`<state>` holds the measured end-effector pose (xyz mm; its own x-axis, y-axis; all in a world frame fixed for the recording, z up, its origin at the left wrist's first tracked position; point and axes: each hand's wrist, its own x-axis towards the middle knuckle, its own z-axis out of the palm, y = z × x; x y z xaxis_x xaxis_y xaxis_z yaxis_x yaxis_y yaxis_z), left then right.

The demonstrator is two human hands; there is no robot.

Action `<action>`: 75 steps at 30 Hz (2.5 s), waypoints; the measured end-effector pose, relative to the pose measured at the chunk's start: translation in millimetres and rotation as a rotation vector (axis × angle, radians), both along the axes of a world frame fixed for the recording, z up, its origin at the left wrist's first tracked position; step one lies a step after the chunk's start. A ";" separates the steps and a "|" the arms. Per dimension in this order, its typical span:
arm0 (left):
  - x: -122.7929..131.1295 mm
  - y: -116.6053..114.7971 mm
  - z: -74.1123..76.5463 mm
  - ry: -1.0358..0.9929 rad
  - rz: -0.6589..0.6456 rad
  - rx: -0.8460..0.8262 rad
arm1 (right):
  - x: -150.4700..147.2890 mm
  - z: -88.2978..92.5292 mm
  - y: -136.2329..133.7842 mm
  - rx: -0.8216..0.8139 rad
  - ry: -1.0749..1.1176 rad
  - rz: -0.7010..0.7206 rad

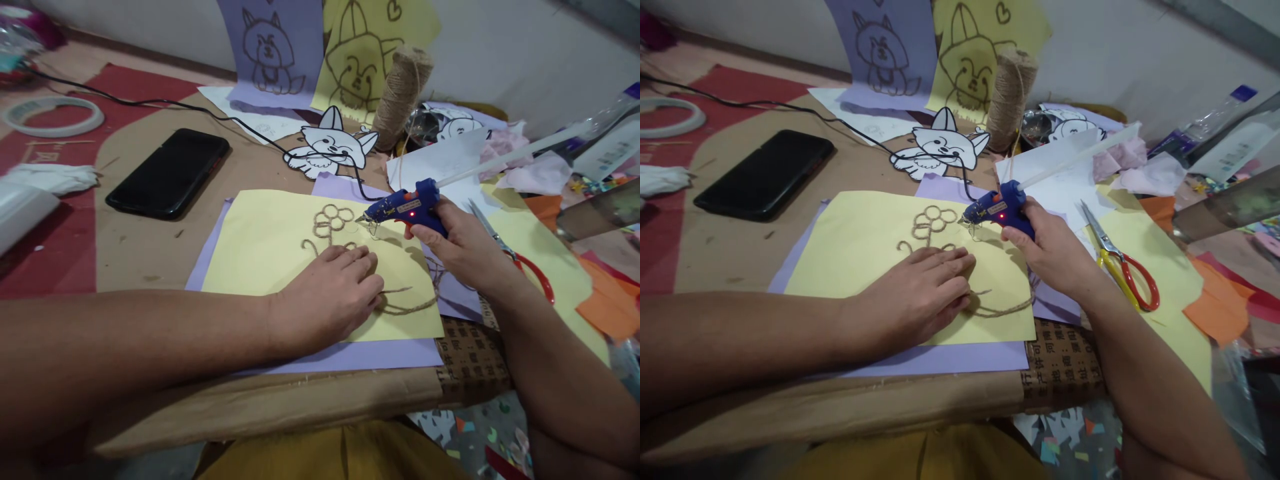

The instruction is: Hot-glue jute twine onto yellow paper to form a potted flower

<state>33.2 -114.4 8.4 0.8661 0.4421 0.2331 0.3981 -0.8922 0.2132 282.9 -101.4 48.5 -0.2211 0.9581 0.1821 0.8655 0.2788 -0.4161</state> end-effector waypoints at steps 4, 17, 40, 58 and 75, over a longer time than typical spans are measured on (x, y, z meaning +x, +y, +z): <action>-0.5 -0.3 1.0 -0.002 0.003 -0.003 | 0.3 1.1 -0.2 0.003 -0.014 -0.003; -0.1 0.3 2.0 0.002 -0.001 0.002 | 2.2 5.5 -3.4 -0.038 -0.006 -0.010; -0.5 0.3 -1.0 -0.006 -0.001 0.040 | -2.3 -0.3 -1.5 0.048 -0.079 -0.030; 0.1 0.1 1.3 -0.002 0.005 0.044 | -2.9 0.1 -3.2 0.077 -0.106 -0.024; -0.7 0.5 -0.5 -0.023 -0.009 0.069 | -1.1 7.8 -7.6 0.037 -0.087 0.018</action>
